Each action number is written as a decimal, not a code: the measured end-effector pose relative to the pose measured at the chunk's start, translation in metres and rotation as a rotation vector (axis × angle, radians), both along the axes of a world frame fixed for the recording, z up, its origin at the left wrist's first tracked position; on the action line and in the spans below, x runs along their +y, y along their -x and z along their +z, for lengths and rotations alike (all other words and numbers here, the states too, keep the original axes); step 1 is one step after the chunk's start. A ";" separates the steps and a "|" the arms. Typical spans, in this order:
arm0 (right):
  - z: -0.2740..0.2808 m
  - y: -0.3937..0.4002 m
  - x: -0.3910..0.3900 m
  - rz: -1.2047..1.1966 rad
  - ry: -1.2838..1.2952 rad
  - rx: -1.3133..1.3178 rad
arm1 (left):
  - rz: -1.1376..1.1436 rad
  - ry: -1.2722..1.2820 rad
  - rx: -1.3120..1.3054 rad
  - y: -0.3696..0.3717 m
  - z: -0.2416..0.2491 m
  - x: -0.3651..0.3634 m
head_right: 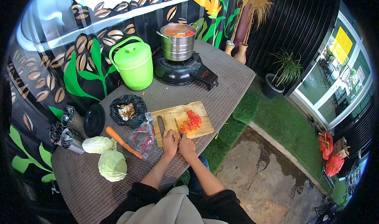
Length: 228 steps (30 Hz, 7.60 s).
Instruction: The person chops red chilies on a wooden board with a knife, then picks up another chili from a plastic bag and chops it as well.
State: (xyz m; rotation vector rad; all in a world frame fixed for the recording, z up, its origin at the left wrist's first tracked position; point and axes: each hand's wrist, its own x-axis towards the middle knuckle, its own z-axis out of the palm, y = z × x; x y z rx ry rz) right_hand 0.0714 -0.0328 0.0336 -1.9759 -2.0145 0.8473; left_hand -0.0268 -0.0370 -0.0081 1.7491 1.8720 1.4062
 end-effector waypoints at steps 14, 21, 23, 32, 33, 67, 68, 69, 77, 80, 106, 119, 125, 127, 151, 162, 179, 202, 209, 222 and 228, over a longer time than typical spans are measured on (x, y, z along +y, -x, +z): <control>-0.011 -0.031 0.015 0.069 -0.121 0.061 | 0.042 -0.076 0.051 -0.006 0.004 0.001; -0.023 -0.044 0.012 0.066 -0.171 0.310 | 0.036 -0.018 -0.429 -0.006 0.007 0.008; -0.032 -0.043 0.008 0.103 -0.176 0.271 | 0.053 -0.050 -0.438 -0.007 0.007 0.006; -0.019 -0.053 0.022 -0.054 -0.110 0.164 | 0.040 -0.036 -0.249 -0.002 -0.009 0.005; -0.022 -0.052 0.022 -0.057 -0.112 0.165 | 0.038 -0.033 -0.187 -0.002 -0.009 0.005; -0.015 -0.030 -0.003 0.018 -0.528 -0.305 | 0.029 0.055 -0.028 0.002 -0.001 0.001; -0.011 -0.029 -0.006 -0.005 -0.572 -0.340 | -0.042 0.113 -0.114 0.005 0.002 0.001; -0.008 -0.027 -0.008 -0.026 -0.618 -0.373 | -0.111 0.168 -0.202 0.008 0.005 -0.001; 0.019 0.037 -0.031 0.219 -0.798 -0.014 | 0.282 -0.322 -0.090 0.029 0.029 -0.051; 0.015 0.063 -0.027 0.451 -0.666 0.319 | 0.510 -0.359 0.050 0.061 0.045 -0.065; -0.018 0.098 0.016 0.761 -0.453 0.179 | 0.298 0.195 -0.371 0.131 -0.011 -0.075; -0.027 0.092 0.014 0.747 -0.460 0.325 | 0.266 0.202 0.031 0.136 -0.024 -0.072; -0.023 0.085 0.014 0.736 -0.418 0.397 | 0.212 0.251 -0.320 0.148 -0.006 -0.074; -0.017 0.080 0.013 0.738 -0.409 0.409 | 0.087 0.149 -0.597 0.155 0.004 -0.079; 0.055 -0.027 0.020 0.350 -0.428 0.560 | -0.323 0.050 -0.969 0.051 0.076 -0.028; 0.069 -0.040 0.005 0.337 -0.667 0.497 | -0.466 0.098 -0.801 0.030 0.083 -0.024; 0.052 0.027 0.005 0.158 -0.952 0.265 | 0.032 -0.214 -0.744 0.020 0.068 -0.028; 0.066 0.209 0.108 0.589 -0.374 0.677 | 0.000 0.232 -1.294 0.057 0.017 -0.045; 0.056 0.139 0.088 0.455 -0.286 0.854 | -0.052 0.233 -1.194 0.054 0.016 -0.050; 0.007 -0.051 0.004 0.098 -0.776 -0.039 | -0.004 0.138 -0.781 0.019 0.003 -0.006; 0.001 -0.057 0.026 0.215 -0.485 0.194 | 0.013 0.233 -0.733 0.019 0.007 0.001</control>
